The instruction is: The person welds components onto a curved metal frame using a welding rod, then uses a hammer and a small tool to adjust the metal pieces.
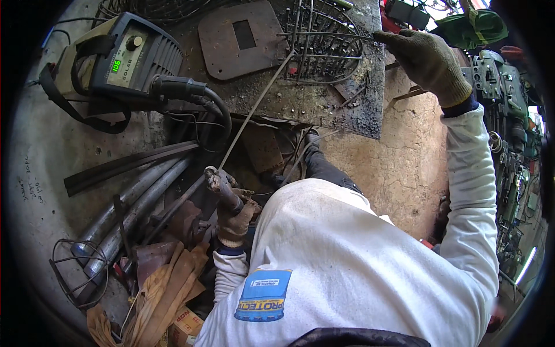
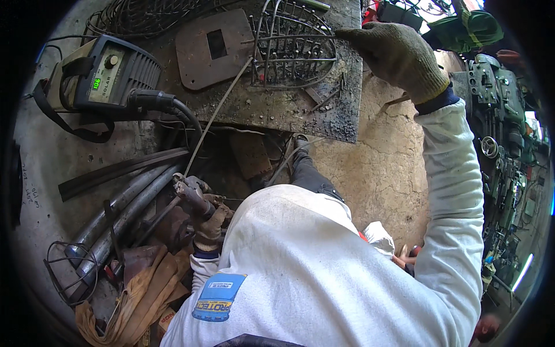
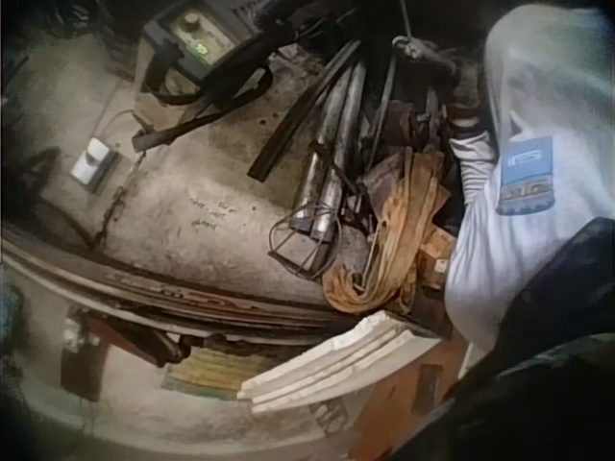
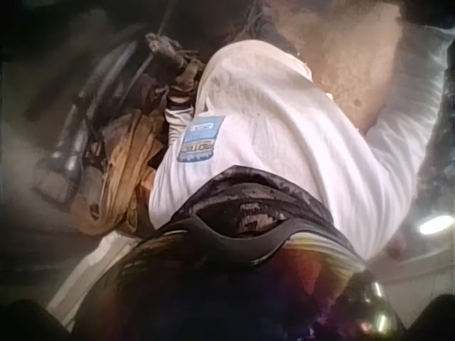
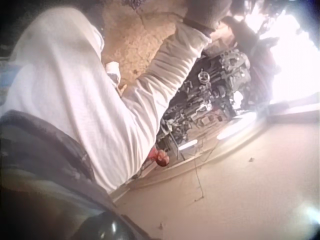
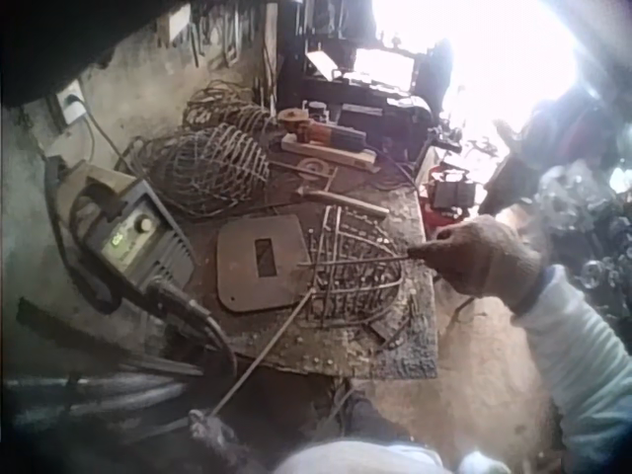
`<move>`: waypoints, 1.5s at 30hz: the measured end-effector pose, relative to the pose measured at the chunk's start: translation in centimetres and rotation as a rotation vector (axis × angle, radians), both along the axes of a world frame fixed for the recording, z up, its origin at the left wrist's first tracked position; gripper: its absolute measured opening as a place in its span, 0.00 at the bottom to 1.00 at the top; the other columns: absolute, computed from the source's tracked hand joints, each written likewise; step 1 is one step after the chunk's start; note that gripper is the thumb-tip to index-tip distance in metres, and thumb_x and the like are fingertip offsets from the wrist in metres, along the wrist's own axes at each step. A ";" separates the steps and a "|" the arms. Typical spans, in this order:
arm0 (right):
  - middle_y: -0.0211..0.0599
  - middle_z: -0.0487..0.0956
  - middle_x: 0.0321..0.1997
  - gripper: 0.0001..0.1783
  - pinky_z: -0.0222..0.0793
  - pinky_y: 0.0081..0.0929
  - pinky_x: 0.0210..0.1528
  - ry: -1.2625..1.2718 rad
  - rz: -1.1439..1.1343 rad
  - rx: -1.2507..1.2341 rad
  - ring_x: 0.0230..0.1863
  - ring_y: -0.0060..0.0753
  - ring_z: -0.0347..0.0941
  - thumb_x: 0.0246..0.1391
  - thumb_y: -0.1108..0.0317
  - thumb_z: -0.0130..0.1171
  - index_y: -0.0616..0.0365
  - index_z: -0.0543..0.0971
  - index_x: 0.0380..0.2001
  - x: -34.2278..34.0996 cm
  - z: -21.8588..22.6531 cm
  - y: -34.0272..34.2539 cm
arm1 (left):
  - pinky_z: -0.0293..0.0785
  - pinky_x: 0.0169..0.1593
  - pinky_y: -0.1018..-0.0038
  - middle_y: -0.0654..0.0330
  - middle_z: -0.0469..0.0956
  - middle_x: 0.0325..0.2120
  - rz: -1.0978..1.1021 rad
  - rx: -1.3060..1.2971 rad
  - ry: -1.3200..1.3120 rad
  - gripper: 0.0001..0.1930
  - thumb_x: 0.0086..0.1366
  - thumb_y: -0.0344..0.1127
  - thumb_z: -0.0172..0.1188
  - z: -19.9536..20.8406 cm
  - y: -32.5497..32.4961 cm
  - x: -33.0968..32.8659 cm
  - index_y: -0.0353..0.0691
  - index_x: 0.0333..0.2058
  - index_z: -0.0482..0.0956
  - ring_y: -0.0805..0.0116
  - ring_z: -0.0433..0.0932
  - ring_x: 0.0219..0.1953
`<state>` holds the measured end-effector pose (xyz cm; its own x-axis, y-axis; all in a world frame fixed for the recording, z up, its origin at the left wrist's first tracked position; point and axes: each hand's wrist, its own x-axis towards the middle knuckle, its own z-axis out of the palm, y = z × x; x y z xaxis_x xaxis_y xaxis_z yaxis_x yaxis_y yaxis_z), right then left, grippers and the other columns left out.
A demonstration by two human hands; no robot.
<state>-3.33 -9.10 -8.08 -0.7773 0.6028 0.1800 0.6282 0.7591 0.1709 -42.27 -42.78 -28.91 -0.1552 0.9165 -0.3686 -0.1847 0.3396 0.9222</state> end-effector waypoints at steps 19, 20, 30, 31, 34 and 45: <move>0.38 0.84 0.33 0.20 0.81 0.32 0.36 0.032 0.037 -0.002 0.32 0.41 0.83 0.63 0.68 0.63 0.36 0.84 0.57 0.5 -0.5 0.5 | 0.86 0.39 0.66 0.54 0.81 0.31 -0.017 0.035 0.114 0.14 0.58 0.21 0.66 1.7 1.3 1.1 0.30 0.43 0.77 0.62 0.86 0.31; 0.38 0.84 0.33 0.20 0.80 0.32 0.35 0.035 0.027 -0.017 0.32 0.40 0.83 0.63 0.68 0.63 0.36 0.84 0.57 0.5 -0.5 0.5 | 0.86 0.39 0.66 0.55 0.81 0.30 -0.045 0.052 0.148 0.14 0.58 0.21 0.66 1.4 1.2 0.9 0.31 0.43 0.76 0.62 0.86 0.31; 0.38 0.84 0.33 0.21 0.80 0.33 0.34 0.026 0.075 0.032 0.30 0.40 0.82 0.62 0.70 0.63 0.36 0.84 0.57 0.5 -0.5 0.7 | 0.87 0.39 0.66 0.55 0.81 0.30 -0.027 0.003 0.136 0.13 0.60 0.23 0.67 1.2 1.1 0.9 0.32 0.43 0.77 0.62 0.86 0.31; 0.39 0.85 0.33 0.21 0.80 0.33 0.34 0.040 0.054 0.010 0.31 0.41 0.83 0.61 0.71 0.63 0.37 0.84 0.56 0.5 -0.5 0.6 | 0.87 0.39 0.66 0.55 0.82 0.30 -0.035 0.002 0.145 0.13 0.60 0.23 0.67 1.3 1.1 0.9 0.32 0.43 0.77 0.62 0.86 0.31; 0.40 0.85 0.34 0.21 0.81 0.33 0.35 0.049 0.037 -0.009 0.31 0.42 0.83 0.61 0.71 0.63 0.37 0.84 0.56 0.3 -0.3 0.4 | 0.86 0.38 0.66 0.55 0.83 0.30 -0.053 -0.001 0.194 0.13 0.61 0.25 0.68 1.4 1.2 0.9 0.33 0.43 0.77 0.62 0.87 0.31; 0.45 0.84 0.38 0.17 0.79 0.37 0.35 0.032 -0.021 -0.070 0.34 0.50 0.83 0.65 0.68 0.60 0.42 0.84 0.55 -0.1 0.1 -0.1 | 0.88 0.39 0.65 0.55 0.81 0.31 0.023 -0.037 -0.014 0.13 0.62 0.26 0.68 0.8 1.0 1.2 0.31 0.43 0.77 0.62 0.86 0.32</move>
